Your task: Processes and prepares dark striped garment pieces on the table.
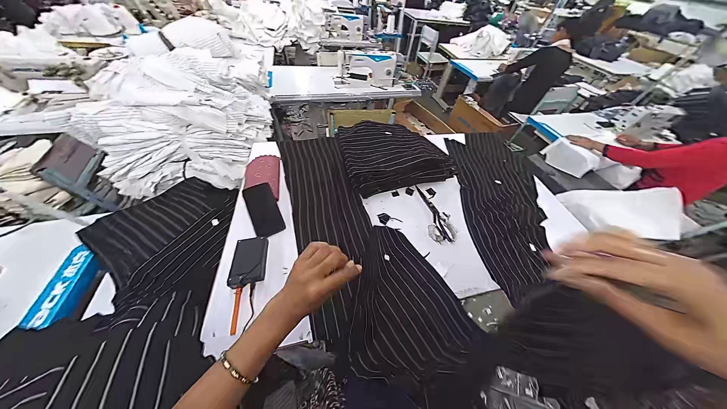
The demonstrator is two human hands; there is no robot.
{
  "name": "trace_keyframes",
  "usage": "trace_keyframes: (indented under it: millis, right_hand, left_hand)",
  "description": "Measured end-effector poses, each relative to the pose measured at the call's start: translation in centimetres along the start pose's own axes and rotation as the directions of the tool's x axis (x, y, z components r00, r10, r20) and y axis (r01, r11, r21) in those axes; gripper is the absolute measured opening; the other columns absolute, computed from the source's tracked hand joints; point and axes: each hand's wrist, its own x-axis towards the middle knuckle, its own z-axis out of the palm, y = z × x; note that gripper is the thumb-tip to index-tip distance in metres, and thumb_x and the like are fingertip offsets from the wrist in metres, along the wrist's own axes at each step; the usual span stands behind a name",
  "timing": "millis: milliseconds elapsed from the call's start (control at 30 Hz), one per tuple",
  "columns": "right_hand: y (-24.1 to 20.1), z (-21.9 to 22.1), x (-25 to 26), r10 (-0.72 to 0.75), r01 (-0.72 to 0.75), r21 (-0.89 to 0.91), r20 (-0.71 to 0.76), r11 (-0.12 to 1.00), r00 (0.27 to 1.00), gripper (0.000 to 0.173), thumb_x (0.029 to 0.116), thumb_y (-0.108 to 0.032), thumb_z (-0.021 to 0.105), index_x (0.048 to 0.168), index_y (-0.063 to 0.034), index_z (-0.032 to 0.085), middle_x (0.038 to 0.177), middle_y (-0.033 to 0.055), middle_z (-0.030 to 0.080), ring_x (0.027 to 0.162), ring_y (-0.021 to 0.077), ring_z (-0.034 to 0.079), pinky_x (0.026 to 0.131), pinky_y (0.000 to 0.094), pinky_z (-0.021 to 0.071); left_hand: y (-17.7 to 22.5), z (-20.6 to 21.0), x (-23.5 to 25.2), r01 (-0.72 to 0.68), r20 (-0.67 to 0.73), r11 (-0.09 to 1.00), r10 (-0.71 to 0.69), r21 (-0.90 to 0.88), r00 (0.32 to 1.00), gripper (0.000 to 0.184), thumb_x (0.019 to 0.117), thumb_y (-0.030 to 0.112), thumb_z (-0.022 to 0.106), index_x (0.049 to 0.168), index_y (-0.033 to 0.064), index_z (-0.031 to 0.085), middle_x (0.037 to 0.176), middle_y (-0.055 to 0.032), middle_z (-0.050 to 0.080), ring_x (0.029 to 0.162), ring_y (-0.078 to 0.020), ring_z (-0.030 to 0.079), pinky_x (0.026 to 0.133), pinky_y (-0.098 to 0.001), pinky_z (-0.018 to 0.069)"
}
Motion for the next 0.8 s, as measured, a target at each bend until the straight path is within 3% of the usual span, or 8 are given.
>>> trace_keyframes:
  millis: [33,167,267,333,400,533,667,800]
  right_hand:
    - [0.1,3.5,3.1,-0.114,0.113,0.034,0.049,0.993,0.992,0.027,0.105,-0.033,0.054,0.102,-0.019,0.077,0.117,-0.002,0.072,0.119,0.0111,0.061,0.108,0.0332,0.0459]
    - [-1.8,12.8,10.3,-0.452,0.296,0.403,0.378,0.866,0.808,0.018,0.0981,-0.016,0.064,0.098,-0.0104,0.08,0.134,0.014,0.065,0.133,0.0315,0.054,0.114,0.0495,0.0399]
    - [-2.7,14.0,12.0,-0.545,0.329,0.481,0.429,0.813,0.721,0.015,0.0963,-0.01,0.065,0.1,-0.005,0.079,0.104,0.0132,0.075,0.103,0.0278,0.07,0.099,0.0461,0.0495]
    - [-2.6,13.0,11.8,-0.548,0.341,0.484,0.389,0.806,0.741,0.016,0.0975,-0.011,0.063,0.101,-0.0054,0.078,0.095,0.01,0.075,0.095,0.0237,0.071,0.096,0.0433,0.051]
    - [-1.7,11.4,10.8,-0.505,0.345,0.454,0.298,0.821,0.81,0.018,0.0993,-0.014,0.061,0.101,-0.007,0.077,0.093,0.008,0.074,0.094,0.0209,0.07,0.092,0.0395,0.0518]
    - [1.7,6.7,7.2,-0.286,0.248,0.349,0.06,0.904,0.956,0.021,0.1026,-0.024,0.058,0.1,-0.012,0.076,0.095,0.0001,0.074,0.096,0.0048,0.066,0.089,0.0216,0.052]
    - [4.1,1.5,3.5,0.001,0.048,0.301,-0.158,0.952,0.987,0.019,0.1031,-0.035,0.059,0.106,-0.0255,0.075,0.101,-0.0151,0.073,0.099,-0.0064,0.064,0.09,0.0149,0.0522]
    - [8.1,1.4,3.8,0.271,-0.155,0.39,-0.263,0.908,0.926,0.017,0.1004,-0.034,0.063,0.105,-0.0253,0.077,0.101,-0.0192,0.072,0.092,-0.0087,0.065,0.083,0.0126,0.0537]
  left_hand:
    - [1.0,0.0,1.3,-0.077,-0.004,0.997,0.077,-0.012,0.997,0.014,0.1067,0.019,0.052,0.107,0.0173,0.066,0.084,-0.0044,0.056,0.085,-0.0192,0.057,0.088,-0.0302,0.0438]
    - [3.9,-1.7,4.8,-0.231,-0.009,0.972,0.231,-0.04,0.973,0.011,0.105,0.013,0.054,0.109,0.0138,0.065,0.081,-0.0033,0.05,0.08,-0.0176,0.052,0.085,-0.0292,0.0414]
    - [5.0,-2.8,5.6,-0.199,0.033,0.976,0.203,-0.084,0.979,0.014,0.1065,0.015,0.05,0.104,0.0148,0.064,0.078,-0.0021,0.05,0.076,-0.016,0.051,0.083,-0.0282,0.0411]
    - [5.8,-2.6,4.7,-0.132,0.136,0.984,0.148,-0.118,0.98,0.018,0.1078,0.018,0.047,0.101,0.0184,0.064,0.076,-0.0005,0.051,0.074,-0.0156,0.053,0.08,-0.0286,0.0433]
    - [6.3,-1.8,2.8,-0.067,0.333,0.995,0.087,-0.072,0.939,0.02,0.1036,0.015,0.049,0.096,0.0219,0.066,0.077,0.0009,0.056,0.074,-0.0165,0.057,0.076,-0.0313,0.045]
    - [4.8,-2.0,-1.0,0.12,0.616,0.982,-0.183,0.143,0.766,0.018,0.0737,-0.003,0.077,0.082,0.0137,0.078,0.078,-0.0081,0.07,0.074,-0.0277,0.07,0.065,-0.0467,0.0545]
    - [1.5,-6.1,-0.7,0.453,0.695,0.889,-0.287,-0.063,0.659,0.015,0.0787,0.016,0.083,0.086,0.0047,0.078,0.083,-0.0161,0.071,0.075,-0.0343,0.071,0.069,-0.0554,0.055]
    - [-3.1,-7.4,1.2,0.627,0.572,0.567,-0.303,-0.535,0.762,0.034,0.0907,0.05,0.072,0.082,0.0174,0.066,0.075,0.01,0.057,0.074,0.0075,0.053,0.067,-0.0109,0.0428]
